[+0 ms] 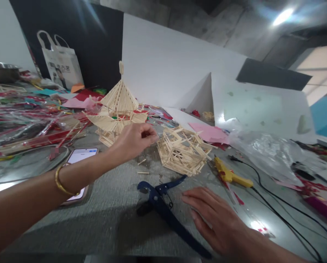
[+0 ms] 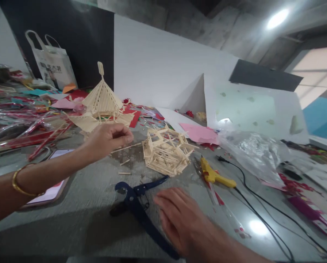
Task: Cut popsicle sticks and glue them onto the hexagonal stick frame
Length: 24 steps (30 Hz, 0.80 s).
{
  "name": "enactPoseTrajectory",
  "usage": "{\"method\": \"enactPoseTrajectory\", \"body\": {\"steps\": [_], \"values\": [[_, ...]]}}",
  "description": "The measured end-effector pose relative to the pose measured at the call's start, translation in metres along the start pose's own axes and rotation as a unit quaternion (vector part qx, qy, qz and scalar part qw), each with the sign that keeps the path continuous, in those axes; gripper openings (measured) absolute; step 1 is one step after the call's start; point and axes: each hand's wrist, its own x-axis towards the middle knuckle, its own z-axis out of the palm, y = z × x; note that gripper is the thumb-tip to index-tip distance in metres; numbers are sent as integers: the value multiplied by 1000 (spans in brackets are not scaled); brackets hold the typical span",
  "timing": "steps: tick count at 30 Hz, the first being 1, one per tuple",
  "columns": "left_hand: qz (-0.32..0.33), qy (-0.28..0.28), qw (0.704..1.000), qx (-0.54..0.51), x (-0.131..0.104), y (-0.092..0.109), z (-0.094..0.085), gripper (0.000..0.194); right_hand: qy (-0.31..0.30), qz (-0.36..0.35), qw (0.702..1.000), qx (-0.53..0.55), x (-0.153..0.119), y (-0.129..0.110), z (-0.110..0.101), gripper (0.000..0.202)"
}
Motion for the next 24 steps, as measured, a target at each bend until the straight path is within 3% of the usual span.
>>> {"method": "enactPoseTrajectory", "body": {"steps": [3,7,10,13,16,19,22,24], "values": [[126,-28,987,96,22,21,16,21,25,-15,1000,-3,3,3,-9,37],[243,-87,935,243,60,36,56,27,35,-3,999,-11,-5,8,-17,37],[267,-133,903,308,78,37,83,32,42,4,999,-17,-17,12,-17,36],[245,-142,905,316,85,38,94,26,52,16,998,-36,-32,21,-17,35],[197,-136,945,225,90,47,88,21,82,25,994,-65,-41,34,-30,32],[132,-174,976,25,94,64,66,15,152,42,980,-118,-32,53,-60,25],[82,-163,968,-174,89,87,31,14,196,106,958,-182,-2,79,-94,17],[67,-138,955,-255,76,102,3,11,167,137,961,-173,27,99,-108,21]]}}
